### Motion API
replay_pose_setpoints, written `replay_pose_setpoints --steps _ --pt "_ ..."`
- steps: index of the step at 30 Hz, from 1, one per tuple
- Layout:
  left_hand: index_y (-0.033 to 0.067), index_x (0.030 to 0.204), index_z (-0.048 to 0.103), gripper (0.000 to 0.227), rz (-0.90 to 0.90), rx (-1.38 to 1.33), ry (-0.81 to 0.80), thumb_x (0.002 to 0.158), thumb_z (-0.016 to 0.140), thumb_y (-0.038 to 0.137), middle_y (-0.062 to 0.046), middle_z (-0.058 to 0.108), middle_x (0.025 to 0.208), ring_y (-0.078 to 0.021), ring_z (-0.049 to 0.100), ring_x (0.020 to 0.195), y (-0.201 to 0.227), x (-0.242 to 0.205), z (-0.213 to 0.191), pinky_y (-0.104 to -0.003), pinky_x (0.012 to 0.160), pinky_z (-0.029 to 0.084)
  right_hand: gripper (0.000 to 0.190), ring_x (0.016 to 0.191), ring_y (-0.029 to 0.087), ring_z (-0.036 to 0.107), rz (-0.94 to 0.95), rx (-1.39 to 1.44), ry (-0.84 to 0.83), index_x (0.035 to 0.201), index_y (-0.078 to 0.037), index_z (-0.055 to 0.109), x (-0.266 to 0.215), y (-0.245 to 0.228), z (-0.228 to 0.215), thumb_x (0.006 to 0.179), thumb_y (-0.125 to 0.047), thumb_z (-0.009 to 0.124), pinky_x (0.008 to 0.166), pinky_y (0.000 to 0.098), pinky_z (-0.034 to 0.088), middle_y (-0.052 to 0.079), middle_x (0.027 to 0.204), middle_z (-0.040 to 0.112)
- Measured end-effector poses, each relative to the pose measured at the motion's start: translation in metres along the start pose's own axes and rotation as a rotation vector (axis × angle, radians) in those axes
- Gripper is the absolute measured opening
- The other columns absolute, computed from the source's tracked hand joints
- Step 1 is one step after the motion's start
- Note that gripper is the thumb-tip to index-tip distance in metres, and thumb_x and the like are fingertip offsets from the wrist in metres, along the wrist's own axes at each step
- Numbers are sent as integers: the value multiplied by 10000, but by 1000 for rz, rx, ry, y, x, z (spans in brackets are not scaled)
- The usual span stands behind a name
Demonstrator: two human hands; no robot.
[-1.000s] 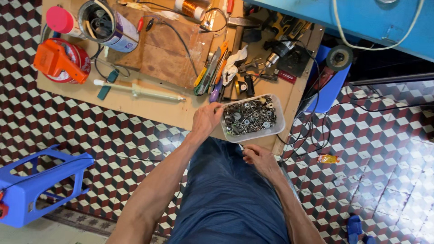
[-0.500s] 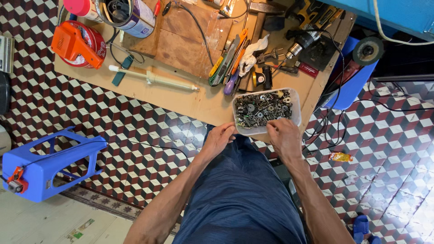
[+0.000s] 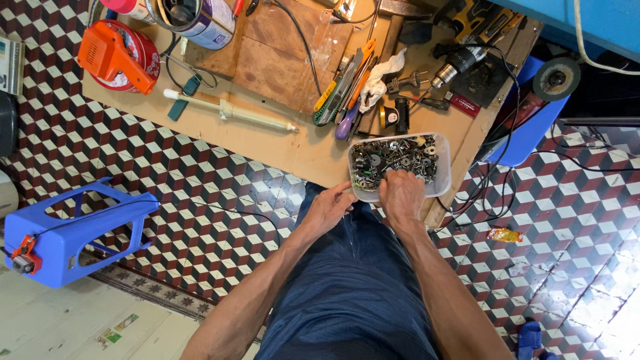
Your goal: The person organizes a cluttered workbench by moving tools and components, including pliers, a multimeter, and a soldering iron, into a more orderly arrangement. They then pick up an angle grinder and walk outside to a concrete area where dried plant material is laid out.
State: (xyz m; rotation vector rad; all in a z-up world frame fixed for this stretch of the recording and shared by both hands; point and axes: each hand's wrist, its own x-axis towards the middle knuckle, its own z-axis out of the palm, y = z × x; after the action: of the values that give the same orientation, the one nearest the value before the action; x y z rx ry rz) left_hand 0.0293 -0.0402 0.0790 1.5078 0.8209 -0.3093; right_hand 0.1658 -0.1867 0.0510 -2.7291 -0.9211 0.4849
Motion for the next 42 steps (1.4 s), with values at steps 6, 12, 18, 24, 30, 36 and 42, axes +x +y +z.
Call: replay_pose_setpoints --steps 6,12,18,24,30,36,42 --pt "38 1301 657 341 545 497 360 965 620 84 -156 699 1150 -297 668 1075 31 -12 -3 -402 935 551 169 911 341 641 63 197 92 899 -29 743 -7 21 -30 893 -188 685 846 474 496 157 926 716" --pt "-60 1347 537 530 756 809 214 836 644 26 -235 575 1362 -377 544 1261 56 32 26 -439 1072 459 292 799 229 714 381 595 90 1091 7 745 -18 25 -69 939 -235 688 732 360 548 151 903 744" --pt "15 1376 553 540 639 1013 189 841 624 31 -172 574 1294 -336 523 1214 66 61 43 -434 947 448 335 788 145 693 495 864 91 1272 -1 682 -35 46 -75 981 -159 627 718 267 545 119 888 738" --pt "42 1366 557 489 616 1066 39 882 612 79 -107 607 1140 -275 562 1135 65 41 40 -437 990 410 350 862 109 699 474 1033 139 1317 2 637 -48 63 -53 989 -117 614 805 250 583 72 1045 739" --pt "-27 1402 563 558 669 969 33 854 601 72 -123 662 962 -292 635 996 43 8 50 -452 1103 382 331 857 126 697 495 959 136 1306 -7 664 -48 67 -44 997 -108 601 803 268 584 106 1094 756" --pt "-29 1340 602 449 649 915 29 903 561 66 -133 702 972 -292 650 992 30 9 53 -457 1124 390 326 865 128 705 470 967 128 1305 -12 659 -46 64 -49 1000 -99 585 808 270 588 118 1129 753" --pt "-51 1344 587 456 631 884 -12 911 560 92 -178 709 1079 -323 657 1061 30 -3 49 -449 1119 393 327 873 138 707 500 891 86 1311 -28 662 -46 59 -58 1002 -104 585 823 282 589 112 1126 761"
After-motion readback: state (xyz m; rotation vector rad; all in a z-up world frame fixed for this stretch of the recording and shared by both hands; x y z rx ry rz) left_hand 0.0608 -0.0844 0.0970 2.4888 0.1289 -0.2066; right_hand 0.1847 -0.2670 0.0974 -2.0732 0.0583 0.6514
